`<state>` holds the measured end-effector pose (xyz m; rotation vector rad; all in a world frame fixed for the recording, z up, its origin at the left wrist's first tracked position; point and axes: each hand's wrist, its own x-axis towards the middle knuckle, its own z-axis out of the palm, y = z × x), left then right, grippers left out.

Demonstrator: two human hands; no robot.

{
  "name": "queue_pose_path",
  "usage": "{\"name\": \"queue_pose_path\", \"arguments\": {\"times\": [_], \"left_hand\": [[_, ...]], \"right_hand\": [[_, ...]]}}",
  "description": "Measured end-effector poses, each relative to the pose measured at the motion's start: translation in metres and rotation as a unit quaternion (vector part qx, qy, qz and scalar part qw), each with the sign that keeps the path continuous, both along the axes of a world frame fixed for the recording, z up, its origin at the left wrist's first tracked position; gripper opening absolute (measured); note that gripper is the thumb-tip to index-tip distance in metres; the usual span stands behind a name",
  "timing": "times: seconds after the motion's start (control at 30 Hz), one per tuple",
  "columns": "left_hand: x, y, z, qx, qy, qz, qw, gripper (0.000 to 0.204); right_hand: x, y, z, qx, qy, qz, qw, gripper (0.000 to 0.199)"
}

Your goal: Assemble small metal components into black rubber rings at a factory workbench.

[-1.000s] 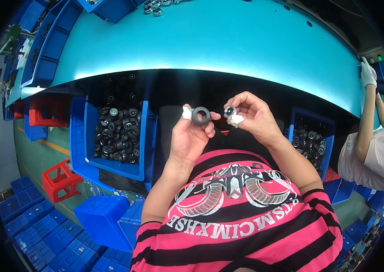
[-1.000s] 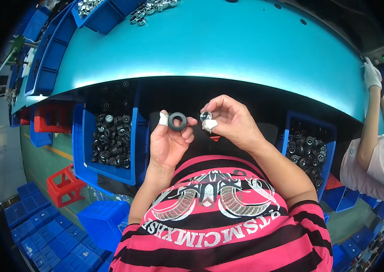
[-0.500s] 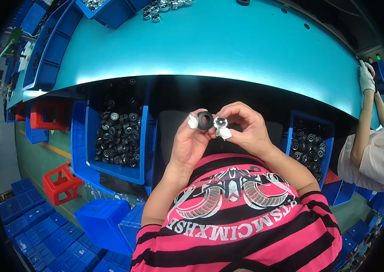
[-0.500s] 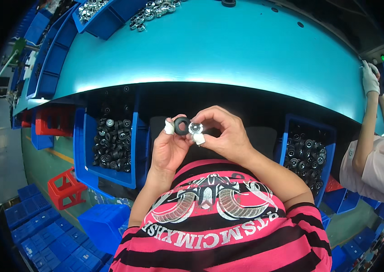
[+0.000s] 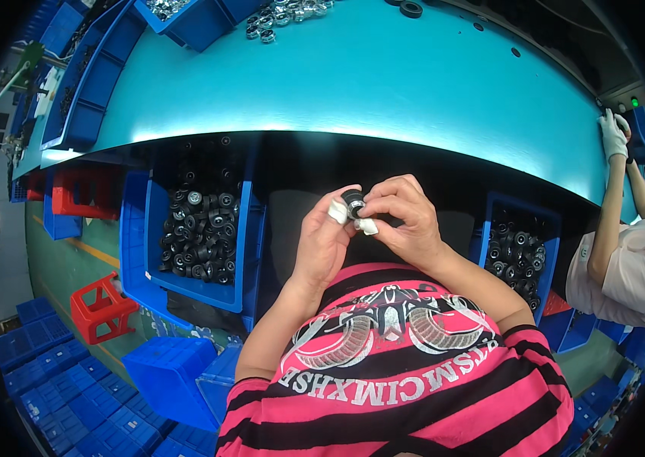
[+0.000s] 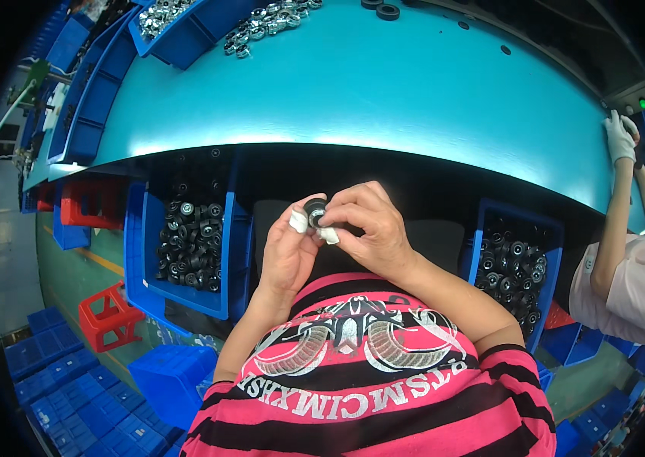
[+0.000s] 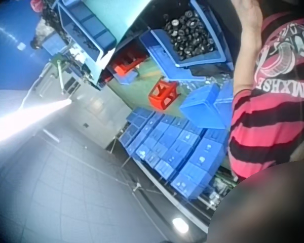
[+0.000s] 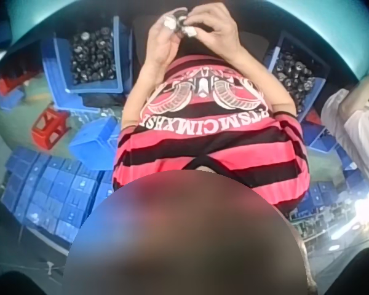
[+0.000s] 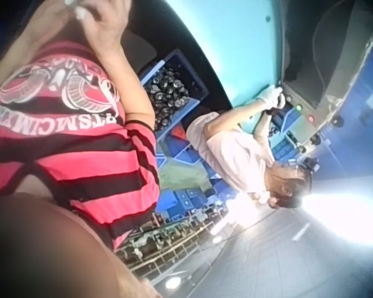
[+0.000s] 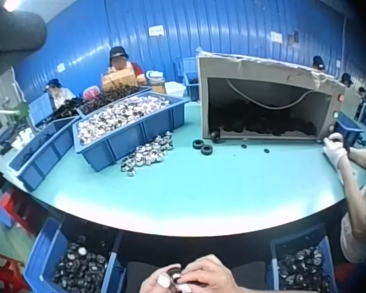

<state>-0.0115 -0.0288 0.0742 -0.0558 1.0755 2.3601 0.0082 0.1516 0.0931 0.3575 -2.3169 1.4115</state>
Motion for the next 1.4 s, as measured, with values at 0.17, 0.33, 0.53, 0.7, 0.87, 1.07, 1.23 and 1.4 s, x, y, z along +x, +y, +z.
{"name": "queue_pose_path", "arguments": {"times": [0.17, 0.33, 0.53, 0.7, 0.87, 1.07, 1.23, 1.4], "left_hand": [[-0.002, 0.002, -0.004, -0.099, 0.072, -0.02, 0.992, 0.043], [-0.001, 0.001, -0.008, -0.073, 0.07, -0.008, 0.995, 0.04], [-0.002, 0.001, -0.002, -0.048, 0.056, 0.035, 0.997, 0.036], [0.0, -0.001, -0.013, -0.058, 0.073, 0.033, 0.995, 0.028], [0.002, 0.001, -0.015, -0.106, 0.087, 0.041, 0.99, 0.022], [0.0, -0.002, -0.019, -0.144, 0.096, 0.003, 0.985, 0.034], [-0.001, -0.006, -0.018, -0.098, 0.068, -0.046, 0.992, 0.048], [0.002, -0.004, -0.016, -0.128, 0.12, -0.057, 0.983, 0.054]], "right_hand": [[0.004, -0.006, -0.006, 0.039, 0.02, -0.024, 0.999, 0.026], [0.008, -0.005, 0.002, -0.059, -0.088, 0.005, 0.994, 0.03], [0.007, 0.002, -0.01, -0.2, -0.239, 0.039, 0.949, 0.039], [0.01, -0.003, 0.002, -0.186, -0.294, 0.103, 0.932, 0.039], [0.014, -0.006, -0.007, -0.086, -0.159, 0.067, 0.981, 0.035], [0.016, -0.006, -0.015, -0.179, -0.225, 0.042, 0.957, 0.031], [0.012, -0.003, -0.021, -0.256, -0.297, 0.018, 0.92, 0.028], [0.007, 0.004, -0.019, -0.228, -0.331, 0.008, 0.916, 0.03]]}}
